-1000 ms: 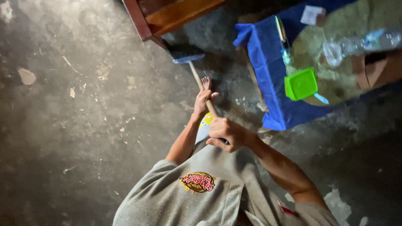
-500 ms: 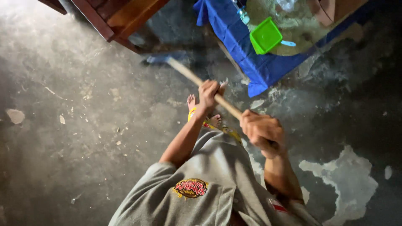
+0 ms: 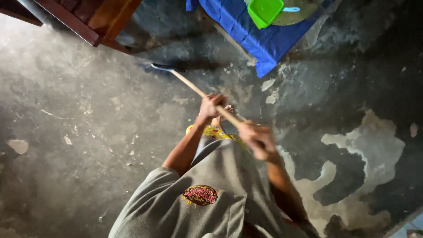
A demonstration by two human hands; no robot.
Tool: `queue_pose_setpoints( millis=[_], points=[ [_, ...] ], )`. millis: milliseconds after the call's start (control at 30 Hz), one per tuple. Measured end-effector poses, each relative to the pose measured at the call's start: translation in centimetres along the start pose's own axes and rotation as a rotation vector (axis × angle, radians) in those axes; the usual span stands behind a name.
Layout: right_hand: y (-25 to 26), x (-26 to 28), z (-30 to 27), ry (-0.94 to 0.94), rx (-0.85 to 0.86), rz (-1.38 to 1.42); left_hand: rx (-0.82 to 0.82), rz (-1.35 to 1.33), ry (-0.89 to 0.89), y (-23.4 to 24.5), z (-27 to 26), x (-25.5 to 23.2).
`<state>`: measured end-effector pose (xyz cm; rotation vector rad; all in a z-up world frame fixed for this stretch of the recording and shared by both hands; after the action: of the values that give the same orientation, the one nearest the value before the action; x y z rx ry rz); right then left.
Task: The person sweeps the floor using a broom, moving between different rooms and areas including a kitchen with a sink and a living area with furniture.
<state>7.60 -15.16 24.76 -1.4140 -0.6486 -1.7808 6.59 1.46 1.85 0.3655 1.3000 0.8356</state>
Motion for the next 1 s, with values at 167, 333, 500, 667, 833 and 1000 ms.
queue_pose_setpoints(
  millis=[167,333,500,667,833,1000],
  points=[
    [2.3,3.5,-0.1,-0.137,-0.233,0.201,-0.115,-0.207,-0.177,-1.7,4.5,-6.7],
    [-7.7,-1.1,5.7,0.102,0.232,-0.331,0.341,-0.358,-0.092,-3.9,3.3,0.7],
    [-4.8,-0.9,1.2,-0.075,0.075,-0.156,0.304,-0.086,0.069,-2.8,-5.8,0.9],
    [3.1,1.2,-0.9,0.025,-0.216,0.153,0.353,-0.086,0.059,-5.4,-2.2,-2.4],
    [11.0,13.0,2.9,0.299,-0.021,0.127,0.304,-0.253,-0.227,-9.4,8.1,-13.1],
    [0.7,3.3,9.2,0.032,0.497,-0.365,0.194,-0.317,0.021,-8.0,9.8,-6.1]
  ],
)
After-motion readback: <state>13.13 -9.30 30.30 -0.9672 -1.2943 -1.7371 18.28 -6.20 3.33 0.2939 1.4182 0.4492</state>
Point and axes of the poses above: each hand's wrist, its own z-axis towards the middle knuckle, its own y-axis out of the back of the hand, x = y × z, the point moved 7 cm from there along z, towards the middle knuckle, and after that the axes turned 13 degrees about z, right-handed, at the moved point
